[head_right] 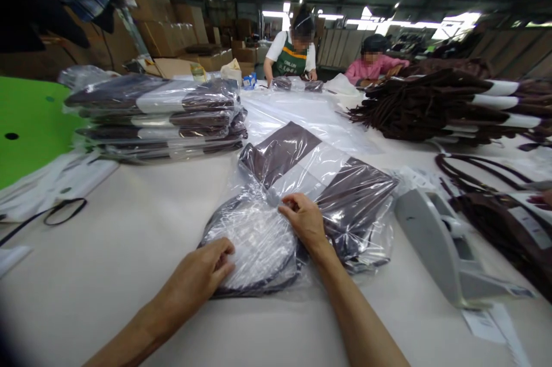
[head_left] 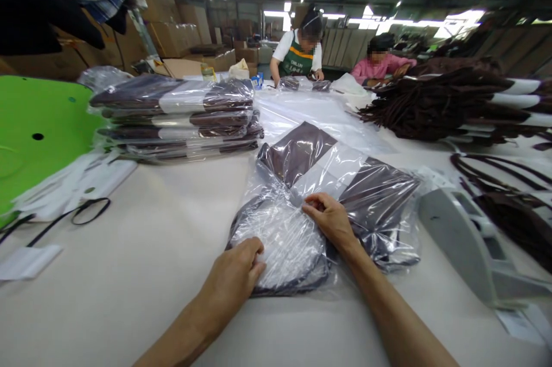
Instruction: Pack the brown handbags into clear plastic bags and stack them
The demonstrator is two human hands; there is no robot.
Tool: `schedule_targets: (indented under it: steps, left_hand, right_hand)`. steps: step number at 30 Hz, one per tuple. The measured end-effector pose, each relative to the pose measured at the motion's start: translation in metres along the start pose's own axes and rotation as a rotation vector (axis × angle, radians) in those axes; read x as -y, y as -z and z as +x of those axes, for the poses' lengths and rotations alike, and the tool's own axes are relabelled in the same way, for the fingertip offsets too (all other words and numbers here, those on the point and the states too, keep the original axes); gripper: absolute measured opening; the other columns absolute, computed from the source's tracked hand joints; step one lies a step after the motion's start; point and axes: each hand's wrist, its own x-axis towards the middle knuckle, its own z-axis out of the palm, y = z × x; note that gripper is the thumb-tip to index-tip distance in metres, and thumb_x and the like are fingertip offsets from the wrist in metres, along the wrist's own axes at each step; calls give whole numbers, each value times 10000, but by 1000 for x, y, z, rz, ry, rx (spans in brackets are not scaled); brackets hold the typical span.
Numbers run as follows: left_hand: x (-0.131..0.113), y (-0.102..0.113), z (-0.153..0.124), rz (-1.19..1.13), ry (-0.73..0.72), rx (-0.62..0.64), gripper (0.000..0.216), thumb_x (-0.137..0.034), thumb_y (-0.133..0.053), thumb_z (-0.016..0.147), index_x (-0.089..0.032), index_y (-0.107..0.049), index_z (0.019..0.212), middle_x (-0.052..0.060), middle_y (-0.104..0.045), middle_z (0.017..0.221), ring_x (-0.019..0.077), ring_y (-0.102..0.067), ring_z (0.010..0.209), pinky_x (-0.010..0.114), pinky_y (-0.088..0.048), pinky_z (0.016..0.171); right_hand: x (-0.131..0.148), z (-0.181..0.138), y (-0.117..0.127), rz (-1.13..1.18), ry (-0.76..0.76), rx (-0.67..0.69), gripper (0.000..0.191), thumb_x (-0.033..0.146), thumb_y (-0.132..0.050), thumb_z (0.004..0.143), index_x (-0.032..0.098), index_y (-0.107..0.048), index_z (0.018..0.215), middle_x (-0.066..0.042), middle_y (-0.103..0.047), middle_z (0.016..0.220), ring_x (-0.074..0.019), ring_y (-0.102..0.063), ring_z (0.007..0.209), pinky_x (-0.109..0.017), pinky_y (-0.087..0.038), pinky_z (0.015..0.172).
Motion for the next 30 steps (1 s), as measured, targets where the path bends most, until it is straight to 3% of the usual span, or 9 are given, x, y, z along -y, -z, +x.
schedule_targets:
  steps: [3, 7, 10, 13, 20, 25, 30]
  left_hand:
    - [-18, 6, 21, 101, -144, -90, 269, -242, -564, 897, -224, -548, 1164, 51, -676, 1062, 207, -645, 904, 304, -455, 780]
    - [-47, 13, 79, 136, -273, -207, 212, -269, -567, 903, -237, -598, 1110, 38, -676, 1090, 206, -635, 967, 305, -462, 816]
    - [-58, 10, 123, 103, -244, -149, 133, -274, -611, 845, -237, -659, 964, 11, -705, 968, 190, -644, 881, 278, -457, 748]
    - [-57, 0, 149, 116, -203, -56, 92, -277, -633, 795, -242, -691, 857, -8, -718, 868, 180, -646, 809, 259, -433, 671]
    - [-46, -14, 157, 197, -242, -83, 101, -248, -588, 824, -217, -682, 803, 7, -701, 811, 176, -627, 748, 271, -417, 650]
    - [-49, -18, 150, 280, -374, -166, 123, -216, -549, 882, -174, -663, 902, 81, -669, 968, 237, -587, 969, 357, -422, 858]
    - [-48, -18, 152, 378, -548, -284, 101, -242, -631, 859, -166, -654, 921, 93, -623, 1091, 268, -497, 1134, 422, -330, 1024]
  right_hand:
    - [-3, 1, -2, 16, -47, 16, 242, 359, -677, 773, 204, -674, 958, 19, -602, 706, -159, -566, 644, -268, -422, 622]
    - [-6, 3, -3, 36, -80, 20, 311, 399, -687, 761, 216, -645, 1009, 34, -591, 701, -157, -556, 634, -266, -414, 623]
    - [-8, 4, -3, 43, -91, 24, 351, 441, -689, 766, 220, -636, 1034, 36, -591, 705, -154, -547, 627, -261, -400, 611]
    - [-8, 4, -3, 54, -97, 28, 350, 437, -699, 764, 226, -643, 1038, 39, -586, 708, -149, -544, 627, -253, -382, 596]
    - [-7, 4, -2, 26, -112, 36, 345, 400, -709, 750, 230, -640, 1043, 45, -588, 714, -149, -553, 642, -251, -377, 613]
    - [7, 3, 9, -154, -133, 73, 358, 337, -717, 742, 249, -632, 1078, 44, -608, 738, -148, -567, 667, -250, -361, 623]
    - [18, -21, 47, -412, -203, 165, 328, 289, -687, 775, 256, -613, 1092, 29, -655, 779, -159, -599, 705, -254, -338, 615]
